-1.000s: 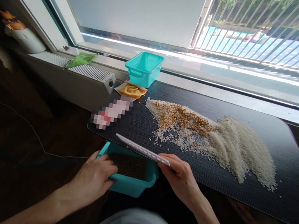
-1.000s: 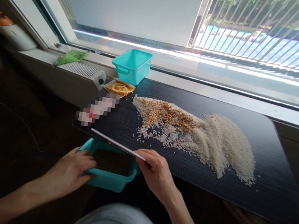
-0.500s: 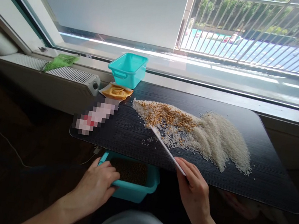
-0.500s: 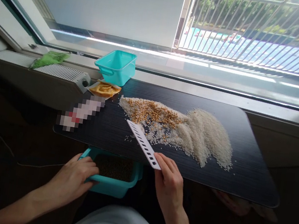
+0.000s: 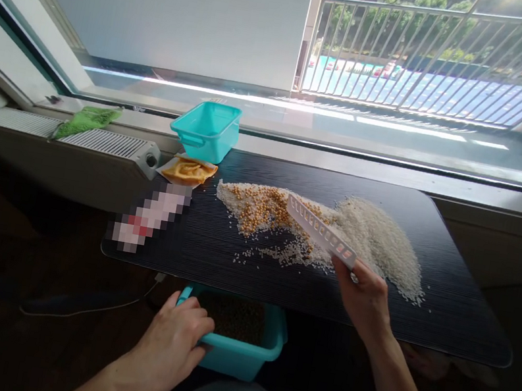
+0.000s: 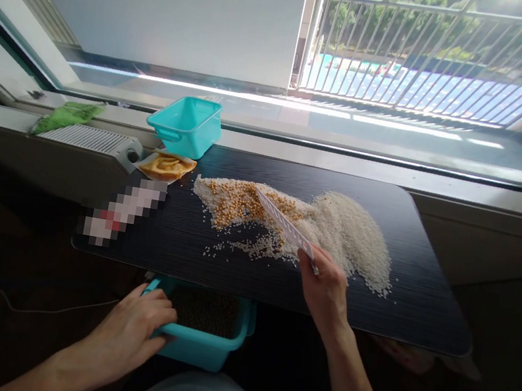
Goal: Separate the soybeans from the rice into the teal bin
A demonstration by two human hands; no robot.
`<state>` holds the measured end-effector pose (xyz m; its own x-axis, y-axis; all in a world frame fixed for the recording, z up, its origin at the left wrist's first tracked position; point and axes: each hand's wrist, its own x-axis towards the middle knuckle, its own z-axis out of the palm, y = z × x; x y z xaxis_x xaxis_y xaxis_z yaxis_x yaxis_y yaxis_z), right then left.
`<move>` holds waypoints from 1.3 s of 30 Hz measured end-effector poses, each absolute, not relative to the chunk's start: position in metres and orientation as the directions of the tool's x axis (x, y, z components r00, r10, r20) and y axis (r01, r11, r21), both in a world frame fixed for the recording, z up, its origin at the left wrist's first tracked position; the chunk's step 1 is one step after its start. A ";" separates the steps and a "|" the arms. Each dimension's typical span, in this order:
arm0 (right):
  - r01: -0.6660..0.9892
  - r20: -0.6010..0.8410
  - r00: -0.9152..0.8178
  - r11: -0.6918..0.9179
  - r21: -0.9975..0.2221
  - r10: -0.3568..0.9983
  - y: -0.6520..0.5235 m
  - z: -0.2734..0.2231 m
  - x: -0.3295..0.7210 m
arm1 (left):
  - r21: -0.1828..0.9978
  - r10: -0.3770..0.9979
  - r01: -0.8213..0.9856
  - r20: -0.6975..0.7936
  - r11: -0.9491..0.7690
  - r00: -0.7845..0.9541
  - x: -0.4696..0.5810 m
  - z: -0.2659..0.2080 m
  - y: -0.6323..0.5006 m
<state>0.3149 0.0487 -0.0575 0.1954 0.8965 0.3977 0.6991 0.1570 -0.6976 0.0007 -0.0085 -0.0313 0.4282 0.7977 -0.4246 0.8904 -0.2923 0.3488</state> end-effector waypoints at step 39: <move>0.425 0.343 -0.226 0.409 -0.807 0.912 -0.004 -0.054 0.252 | 0.319 0.762 0.900 -0.488 -0.298 0.426 -0.002 -0.028 -0.005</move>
